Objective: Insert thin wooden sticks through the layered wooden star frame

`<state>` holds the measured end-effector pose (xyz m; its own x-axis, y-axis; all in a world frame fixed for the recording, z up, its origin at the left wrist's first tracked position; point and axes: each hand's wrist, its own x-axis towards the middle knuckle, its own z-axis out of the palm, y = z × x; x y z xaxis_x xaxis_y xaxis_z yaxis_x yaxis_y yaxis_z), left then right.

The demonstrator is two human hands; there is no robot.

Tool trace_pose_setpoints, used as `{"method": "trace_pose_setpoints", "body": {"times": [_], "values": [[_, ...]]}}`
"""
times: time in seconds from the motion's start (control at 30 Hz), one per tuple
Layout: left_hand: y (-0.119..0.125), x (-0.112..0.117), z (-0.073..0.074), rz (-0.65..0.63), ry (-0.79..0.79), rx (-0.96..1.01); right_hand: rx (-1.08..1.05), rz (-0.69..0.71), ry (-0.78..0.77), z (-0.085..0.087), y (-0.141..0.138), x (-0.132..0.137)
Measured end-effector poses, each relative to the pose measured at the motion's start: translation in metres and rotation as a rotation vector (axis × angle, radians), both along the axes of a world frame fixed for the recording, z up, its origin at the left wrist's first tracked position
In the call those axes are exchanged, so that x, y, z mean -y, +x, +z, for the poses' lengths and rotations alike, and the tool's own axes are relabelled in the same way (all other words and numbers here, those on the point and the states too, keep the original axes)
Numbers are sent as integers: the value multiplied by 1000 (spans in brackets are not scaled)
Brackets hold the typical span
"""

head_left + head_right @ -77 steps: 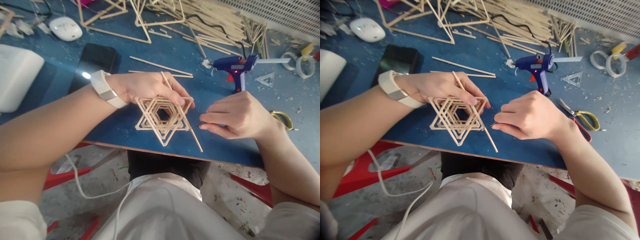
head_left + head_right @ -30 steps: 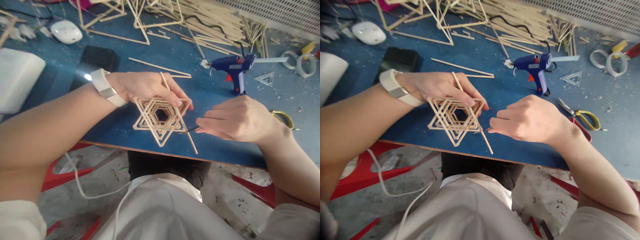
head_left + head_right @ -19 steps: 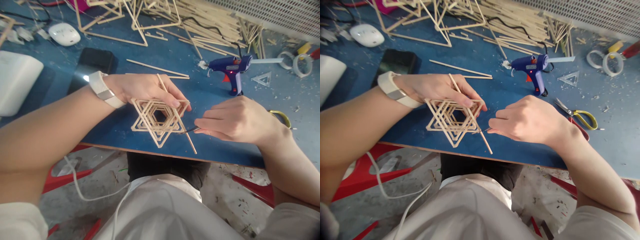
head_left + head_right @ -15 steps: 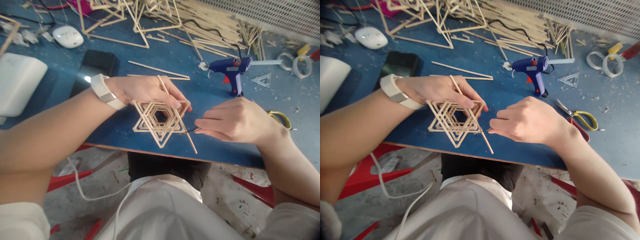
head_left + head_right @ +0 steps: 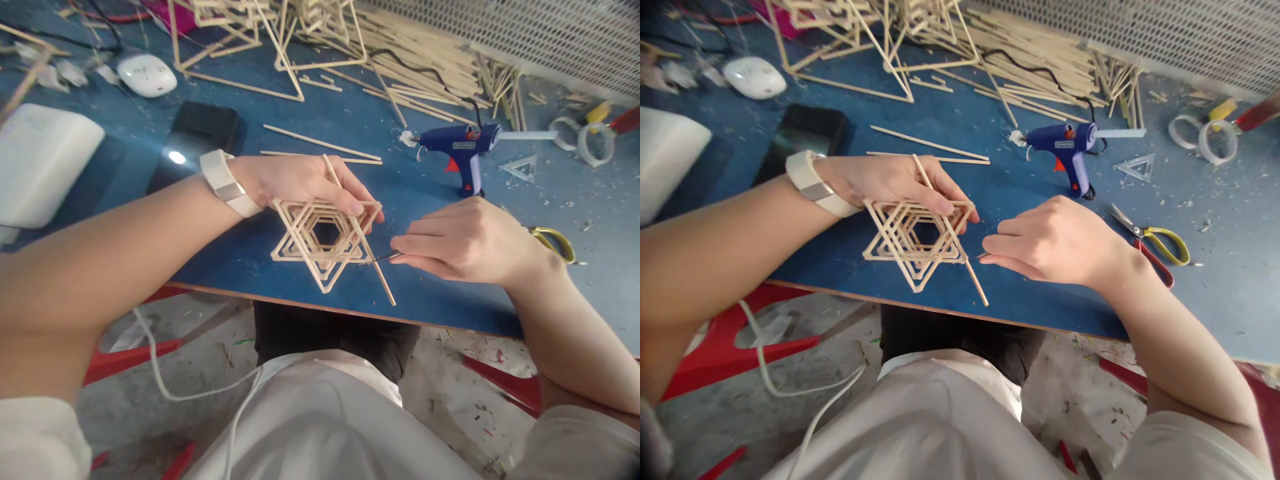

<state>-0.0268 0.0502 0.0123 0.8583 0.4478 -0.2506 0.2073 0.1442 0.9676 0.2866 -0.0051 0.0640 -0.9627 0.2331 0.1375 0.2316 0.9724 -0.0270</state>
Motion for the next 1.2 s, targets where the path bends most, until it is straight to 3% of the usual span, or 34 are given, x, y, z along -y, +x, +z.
{"method": "trace_pose_setpoints", "body": {"times": [0.33, 0.6, 1.2], "values": [[-1, -1, -2, 6, -43, -22, 35, -4, -8, 5, 5, -2], [-2, 3, 3, 60, -191, 55, 22, -3, -6, 7, 12, -6], [3, 4, 5, 102, -247, 57, -59, 25, -53, -3, -4, -5]]}}
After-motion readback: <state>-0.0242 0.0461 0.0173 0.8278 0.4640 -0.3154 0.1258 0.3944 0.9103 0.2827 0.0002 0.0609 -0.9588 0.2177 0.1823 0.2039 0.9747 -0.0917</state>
